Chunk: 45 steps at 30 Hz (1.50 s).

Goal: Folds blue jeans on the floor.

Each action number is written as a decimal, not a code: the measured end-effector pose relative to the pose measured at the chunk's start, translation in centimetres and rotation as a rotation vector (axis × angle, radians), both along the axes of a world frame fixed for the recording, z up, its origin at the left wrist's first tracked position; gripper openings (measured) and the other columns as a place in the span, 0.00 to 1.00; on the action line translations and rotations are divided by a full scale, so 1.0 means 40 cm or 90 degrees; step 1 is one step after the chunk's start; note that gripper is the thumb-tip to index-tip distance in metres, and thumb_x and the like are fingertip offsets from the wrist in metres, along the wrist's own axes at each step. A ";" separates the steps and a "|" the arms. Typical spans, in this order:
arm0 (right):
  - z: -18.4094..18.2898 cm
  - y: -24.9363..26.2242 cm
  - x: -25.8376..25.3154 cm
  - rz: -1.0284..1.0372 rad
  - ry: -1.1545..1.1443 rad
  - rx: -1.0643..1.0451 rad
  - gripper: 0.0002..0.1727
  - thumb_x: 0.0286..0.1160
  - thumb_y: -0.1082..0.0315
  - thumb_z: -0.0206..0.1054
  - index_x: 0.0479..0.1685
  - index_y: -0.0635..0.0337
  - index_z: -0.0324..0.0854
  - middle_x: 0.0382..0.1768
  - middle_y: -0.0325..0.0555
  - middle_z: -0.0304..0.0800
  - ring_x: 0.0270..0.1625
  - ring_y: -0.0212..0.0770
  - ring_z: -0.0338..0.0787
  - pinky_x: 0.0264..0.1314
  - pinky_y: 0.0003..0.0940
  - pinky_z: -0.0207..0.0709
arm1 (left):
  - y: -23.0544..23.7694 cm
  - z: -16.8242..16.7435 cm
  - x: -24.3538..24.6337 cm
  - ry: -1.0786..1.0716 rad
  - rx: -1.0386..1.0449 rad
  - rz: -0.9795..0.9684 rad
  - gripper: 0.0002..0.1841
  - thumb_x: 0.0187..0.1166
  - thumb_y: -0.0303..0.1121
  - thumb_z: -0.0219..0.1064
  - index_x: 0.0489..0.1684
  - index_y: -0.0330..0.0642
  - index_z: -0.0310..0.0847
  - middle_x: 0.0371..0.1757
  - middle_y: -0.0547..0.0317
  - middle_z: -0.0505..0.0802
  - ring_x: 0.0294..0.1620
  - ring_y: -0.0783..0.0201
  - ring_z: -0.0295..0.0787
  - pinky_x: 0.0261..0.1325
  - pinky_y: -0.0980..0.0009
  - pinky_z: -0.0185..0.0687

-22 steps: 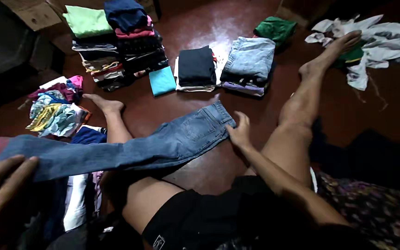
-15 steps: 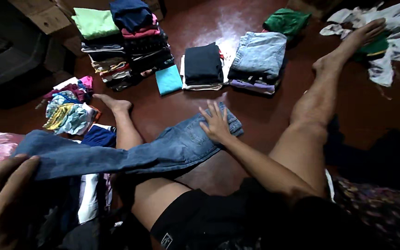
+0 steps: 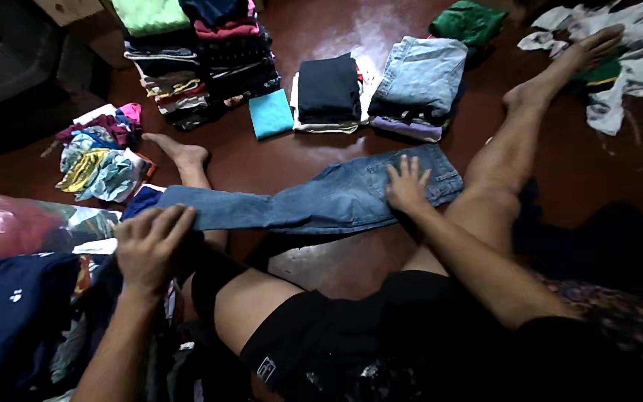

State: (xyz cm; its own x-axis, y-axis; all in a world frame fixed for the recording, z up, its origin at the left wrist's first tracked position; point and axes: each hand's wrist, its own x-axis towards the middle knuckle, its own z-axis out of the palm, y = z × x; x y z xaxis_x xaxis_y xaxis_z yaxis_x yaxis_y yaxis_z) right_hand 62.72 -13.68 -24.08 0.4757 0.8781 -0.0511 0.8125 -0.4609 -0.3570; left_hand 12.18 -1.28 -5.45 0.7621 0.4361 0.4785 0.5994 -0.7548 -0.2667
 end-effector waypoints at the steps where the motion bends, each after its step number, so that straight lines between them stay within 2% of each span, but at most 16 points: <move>1: -0.009 0.019 -0.046 0.025 -0.010 0.044 0.32 0.83 0.59 0.63 0.87 0.54 0.70 0.93 0.69 0.49 0.94 0.76 0.40 0.83 0.89 0.33 | 0.007 -0.041 0.008 0.016 -0.023 -0.011 0.16 0.85 0.30 0.59 0.64 0.44 0.89 0.63 0.42 0.92 0.65 0.35 0.85 0.64 0.37 0.72; 3: -0.059 0.053 -0.138 0.077 -0.016 0.070 0.34 0.87 0.45 0.55 0.91 0.43 0.64 0.95 0.57 0.47 0.96 0.69 0.40 0.85 0.86 0.34 | -0.002 -0.117 0.018 0.038 -0.085 -0.011 0.16 0.84 0.29 0.58 0.62 0.45 0.90 0.64 0.44 0.92 0.65 0.35 0.86 0.62 0.37 0.75; 6: -0.173 0.057 -0.209 0.162 -0.002 -0.010 0.41 0.84 0.30 0.43 0.96 0.32 0.53 0.98 0.48 0.40 0.98 0.64 0.33 0.83 0.88 0.24 | -0.057 -0.188 0.001 0.054 -0.160 0.104 0.18 0.80 0.24 0.59 0.63 0.47 0.90 0.67 0.48 0.92 0.66 0.37 0.87 0.60 0.39 0.80; 8: -0.182 0.079 -0.193 0.178 0.000 -0.035 0.43 0.82 0.27 0.43 0.96 0.31 0.51 0.98 0.48 0.38 0.98 0.64 0.31 0.84 0.87 0.21 | -0.061 -0.205 -0.051 0.041 -0.161 0.210 0.20 0.76 0.23 0.63 0.64 0.47 0.89 0.67 0.48 0.91 0.64 0.37 0.88 0.56 0.39 0.83; 11: -0.177 0.076 -0.151 0.182 -0.004 -0.075 0.44 0.81 0.26 0.44 0.97 0.29 0.49 0.98 0.46 0.36 0.98 0.63 0.30 0.84 0.87 0.19 | -0.073 -0.217 -0.113 -0.005 -0.271 0.437 0.25 0.68 0.27 0.71 0.69 0.44 0.85 0.68 0.41 0.89 0.66 0.33 0.85 0.59 0.32 0.78; 13: -0.176 0.081 -0.141 0.176 -0.014 -0.073 0.44 0.81 0.25 0.44 0.97 0.29 0.49 0.98 0.45 0.36 0.98 0.62 0.30 0.84 0.87 0.20 | -0.050 -0.194 -0.124 -0.051 -0.369 0.589 0.23 0.72 0.31 0.68 0.69 0.47 0.85 0.67 0.39 0.88 0.68 0.33 0.83 0.63 0.29 0.75; 15: -0.177 0.079 -0.139 0.170 -0.017 -0.079 0.44 0.80 0.25 0.44 0.96 0.29 0.50 0.98 0.45 0.37 0.98 0.60 0.30 0.84 0.86 0.19 | -0.032 -0.167 -0.134 -0.080 -0.381 0.634 0.19 0.76 0.29 0.64 0.65 0.49 0.88 0.66 0.40 0.89 0.67 0.34 0.85 0.61 0.28 0.76; 23: -0.185 0.074 -0.132 0.165 -0.010 -0.059 0.45 0.79 0.22 0.40 0.96 0.27 0.51 0.98 0.41 0.38 0.98 0.57 0.32 0.86 0.84 0.19 | -0.016 0.009 -0.153 -0.131 -0.062 0.434 0.19 0.78 0.29 0.64 0.67 0.45 0.85 0.70 0.40 0.88 0.71 0.33 0.82 0.67 0.31 0.74; 26: -0.180 0.078 -0.141 0.138 -0.007 -0.046 0.38 0.85 0.30 0.44 0.94 0.28 0.56 0.98 0.42 0.42 0.98 0.59 0.34 0.85 0.86 0.20 | -0.007 0.034 -0.163 -0.125 -0.013 0.318 0.17 0.84 0.27 0.59 0.65 0.46 0.87 0.68 0.41 0.89 0.72 0.35 0.81 0.71 0.35 0.71; 28: -0.147 0.102 -0.183 0.084 0.001 -0.017 0.35 0.85 0.37 0.52 0.90 0.37 0.66 0.95 0.50 0.50 0.97 0.65 0.38 0.84 0.88 0.23 | -0.002 0.025 -0.178 -0.109 0.009 0.254 0.16 0.86 0.27 0.58 0.65 0.46 0.88 0.66 0.44 0.90 0.71 0.37 0.81 0.74 0.37 0.67; 30: -0.111 0.119 -0.256 0.060 -0.004 0.057 0.39 0.85 0.37 0.54 0.90 0.48 0.65 0.94 0.59 0.49 0.96 0.67 0.39 0.85 0.87 0.27 | 0.001 0.010 -0.186 -0.104 0.047 0.228 0.15 0.84 0.28 0.60 0.62 0.47 0.89 0.64 0.46 0.92 0.68 0.39 0.84 0.72 0.38 0.68; 31: -0.113 0.120 -0.293 0.080 -0.014 0.097 0.39 0.85 0.37 0.53 0.92 0.46 0.63 0.95 0.57 0.48 0.97 0.65 0.39 0.86 0.85 0.28 | 0.001 0.004 -0.186 -0.104 0.057 0.226 0.15 0.83 0.28 0.61 0.61 0.47 0.90 0.63 0.46 0.92 0.67 0.39 0.85 0.71 0.37 0.69; 33: -0.164 0.102 -0.339 0.171 -0.013 0.048 0.40 0.85 0.32 0.45 0.95 0.34 0.56 0.98 0.48 0.40 0.98 0.60 0.33 0.88 0.83 0.23 | -0.005 -0.011 -0.193 -0.114 0.053 0.241 0.14 0.83 0.29 0.61 0.60 0.47 0.90 0.63 0.47 0.92 0.68 0.39 0.84 0.70 0.38 0.70; 36: -0.189 0.103 -0.335 0.234 0.017 -0.058 0.42 0.83 0.26 0.37 0.96 0.28 0.50 0.99 0.41 0.33 0.99 0.55 0.27 0.88 0.81 0.17 | -0.018 -0.010 -0.219 -0.125 0.056 0.263 0.14 0.83 0.29 0.61 0.60 0.45 0.91 0.63 0.43 0.92 0.68 0.36 0.84 0.70 0.38 0.72; 41: -0.166 0.108 -0.222 0.321 0.034 -0.082 0.42 0.82 0.27 0.46 0.96 0.26 0.51 0.99 0.37 0.34 0.99 0.53 0.28 0.90 0.78 0.20 | -0.146 -0.056 -0.218 -0.131 -0.023 0.262 0.14 0.79 0.24 0.62 0.55 0.41 0.92 0.59 0.35 0.92 0.62 0.31 0.87 0.65 0.38 0.79; 45: -0.151 0.103 -0.161 0.357 0.048 -0.060 0.42 0.79 0.31 0.58 0.94 0.29 0.57 0.98 0.40 0.41 0.99 0.55 0.34 0.90 0.79 0.25 | -0.233 -0.112 -0.202 -0.103 -0.287 0.349 0.18 0.73 0.19 0.64 0.56 0.44 0.92 0.63 0.41 0.91 0.65 0.35 0.86 0.63 0.36 0.82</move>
